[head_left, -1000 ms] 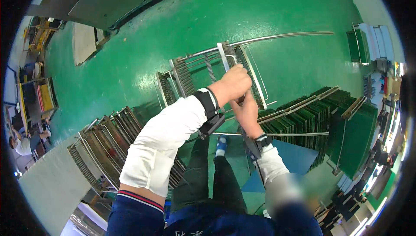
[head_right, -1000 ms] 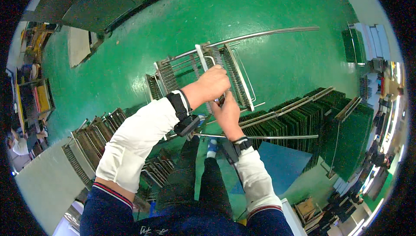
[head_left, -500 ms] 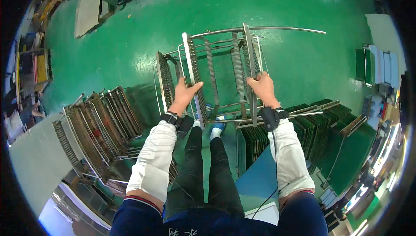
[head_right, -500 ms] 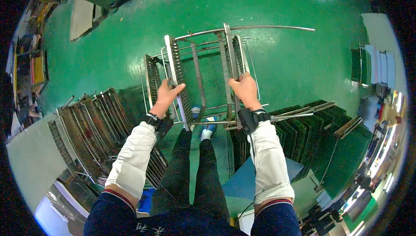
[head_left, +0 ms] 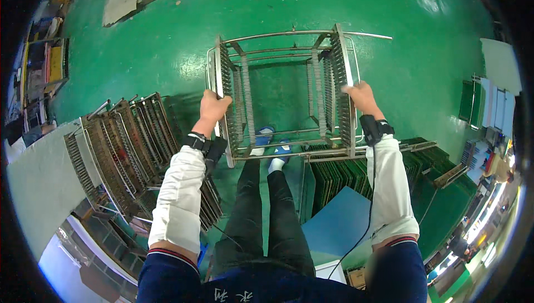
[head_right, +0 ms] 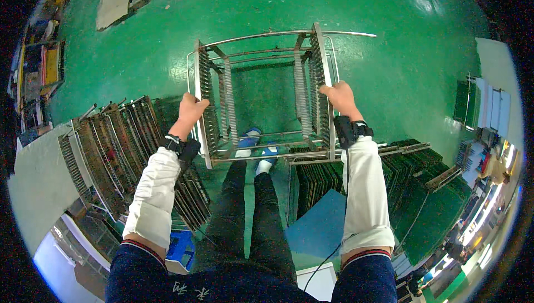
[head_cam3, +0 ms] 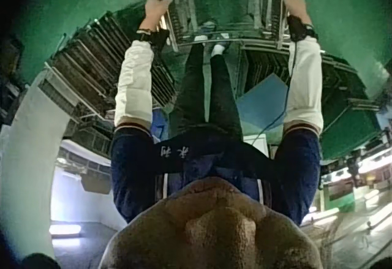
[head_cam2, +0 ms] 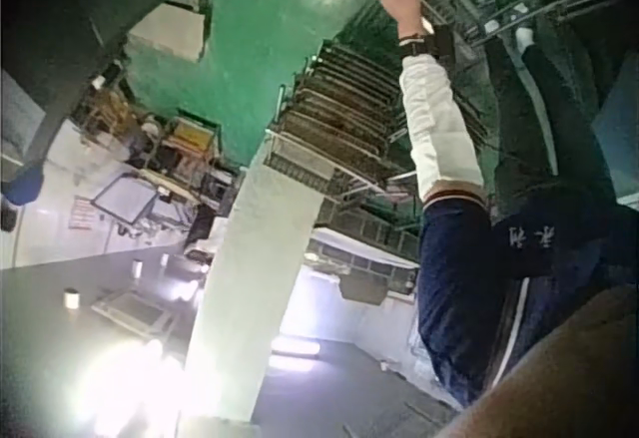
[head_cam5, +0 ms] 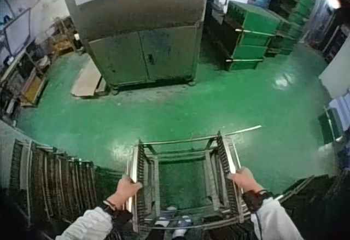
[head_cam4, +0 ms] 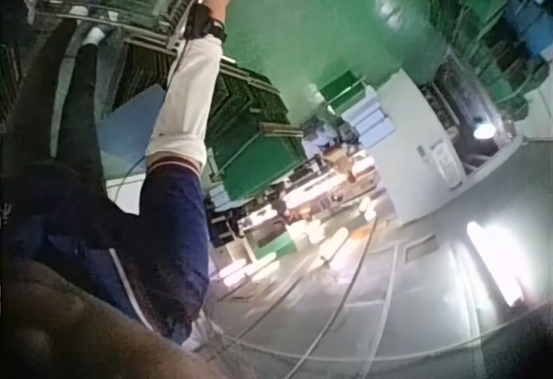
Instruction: The recorder collects blue panels from a machine and then organizes and assembles metal frame racks on a factory floor.
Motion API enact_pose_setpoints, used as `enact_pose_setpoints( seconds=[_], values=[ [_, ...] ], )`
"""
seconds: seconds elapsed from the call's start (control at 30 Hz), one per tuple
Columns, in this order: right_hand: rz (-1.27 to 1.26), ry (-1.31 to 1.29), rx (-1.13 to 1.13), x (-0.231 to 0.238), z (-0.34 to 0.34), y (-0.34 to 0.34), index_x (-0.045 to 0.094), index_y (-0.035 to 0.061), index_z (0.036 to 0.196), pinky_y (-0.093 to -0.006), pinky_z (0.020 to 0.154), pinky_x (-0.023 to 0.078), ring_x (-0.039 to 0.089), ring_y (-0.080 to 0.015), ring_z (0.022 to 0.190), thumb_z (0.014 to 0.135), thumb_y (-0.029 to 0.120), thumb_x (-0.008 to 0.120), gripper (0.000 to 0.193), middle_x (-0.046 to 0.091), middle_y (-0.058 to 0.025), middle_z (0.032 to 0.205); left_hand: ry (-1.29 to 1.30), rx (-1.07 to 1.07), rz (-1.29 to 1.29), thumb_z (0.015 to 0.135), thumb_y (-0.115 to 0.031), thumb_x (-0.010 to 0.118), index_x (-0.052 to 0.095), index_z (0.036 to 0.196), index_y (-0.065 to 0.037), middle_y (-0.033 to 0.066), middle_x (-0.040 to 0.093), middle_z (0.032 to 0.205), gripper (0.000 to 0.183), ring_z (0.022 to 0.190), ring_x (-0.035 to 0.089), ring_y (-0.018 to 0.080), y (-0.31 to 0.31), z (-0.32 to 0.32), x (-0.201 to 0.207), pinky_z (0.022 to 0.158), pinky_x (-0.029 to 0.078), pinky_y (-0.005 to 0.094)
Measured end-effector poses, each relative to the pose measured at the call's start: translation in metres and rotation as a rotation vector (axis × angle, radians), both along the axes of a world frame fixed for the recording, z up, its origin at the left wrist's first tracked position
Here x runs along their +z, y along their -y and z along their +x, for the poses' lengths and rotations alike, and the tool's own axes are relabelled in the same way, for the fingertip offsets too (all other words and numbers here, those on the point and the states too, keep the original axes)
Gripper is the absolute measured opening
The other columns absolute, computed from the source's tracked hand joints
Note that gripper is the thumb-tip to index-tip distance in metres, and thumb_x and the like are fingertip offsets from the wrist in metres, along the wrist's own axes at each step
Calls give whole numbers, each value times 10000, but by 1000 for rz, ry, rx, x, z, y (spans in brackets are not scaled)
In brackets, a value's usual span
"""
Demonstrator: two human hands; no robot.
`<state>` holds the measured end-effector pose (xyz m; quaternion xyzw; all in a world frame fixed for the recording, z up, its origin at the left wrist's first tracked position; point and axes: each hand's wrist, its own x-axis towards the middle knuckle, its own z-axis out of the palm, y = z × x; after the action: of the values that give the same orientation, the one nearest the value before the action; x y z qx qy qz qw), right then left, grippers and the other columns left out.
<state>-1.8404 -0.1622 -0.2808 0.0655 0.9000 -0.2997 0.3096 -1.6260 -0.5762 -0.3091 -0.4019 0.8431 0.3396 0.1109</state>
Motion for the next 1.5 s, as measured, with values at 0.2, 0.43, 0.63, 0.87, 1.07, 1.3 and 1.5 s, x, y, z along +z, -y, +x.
enact_pose_setpoints(
  seconds=[0.2, 0.43, 0.63, 0.87, 1.07, 1.3, 1.5],
  values=[
    [59, -253, -23, -1, 12, 14, 584, -84, 981, -425, 745, 511, 667, -379, 805, 676, 339, 714, 538, 664, -249, 806, 53, 8, 75, 698, -319, 736, 548, 874, 91, 228, 649, 809, 484, 800, 662, 338, 13, -5, -17, 736, 517, 405],
    [63, -223, 72, 40, 5, 33, 436, -73, 1319, -436, 751, 514, 661, -418, 817, 698, 262, 688, 749, 661, -284, 847, 72, -20, 42, 689, -301, 730, 556, 877, 96, 271, 653, 840, 472, 817, 669, 382, 17, -9, 1, 737, 524, 416],
    [144, -305, 51, -24, 30, 23, 407, -20, 1362, -481, 779, 510, 644, -453, 870, 743, 312, 658, 745, 656, -290, 941, 73, -13, -16, 687, -312, 748, 558, 829, 72, 226, 641, 801, 452, 782, 653, 347, 12, -1, -34, 716, 508, 418],
    [335, -556, 237, -40, 34, 38, 399, 10, 1391, -517, 955, 390, 495, -371, 1162, 760, 337, 646, 753, 525, -189, 1276, 113, 52, -8, 690, -302, 732, 567, 896, 63, 229, 659, 870, 451, 856, 656, 375, 18, 4, -46, 786, 513, 420],
    [393, -423, 135, -89, 36, 21, 345, 131, 1462, -577, 1041, 298, 402, -385, 1295, 773, 454, 665, 826, 416, -165, 1442, 181, -27, -293, 670, -313, 745, 358, 1356, -71, 233, 341, 1437, 824, 1165, 495, 429, -1, 4, -68, 973, 427, 504],
    [392, -231, -12, -94, 36, 22, 275, 162, 1499, -627, 1024, 316, 384, -472, 1308, 701, 601, 715, 1012, 343, -251, 1479, 179, 148, 5, 646, -322, 768, 276, 1461, -149, 259, 402, 1393, 968, 1225, 482, 426, 18, 17, -81, 1002, 428, 479],
    [365, -201, 43, -102, 25, 7, 252, 124, 1504, -602, 1021, 341, 408, -474, 1275, 653, 607, 725, 1087, 384, -293, 1425, 156, 184, 44, 616, -270, 794, 203, 1503, -160, 309, 420, 1333, 1071, 1209, 483, 434, 16, 6, -74, 1022, 415, 462]
  ],
)
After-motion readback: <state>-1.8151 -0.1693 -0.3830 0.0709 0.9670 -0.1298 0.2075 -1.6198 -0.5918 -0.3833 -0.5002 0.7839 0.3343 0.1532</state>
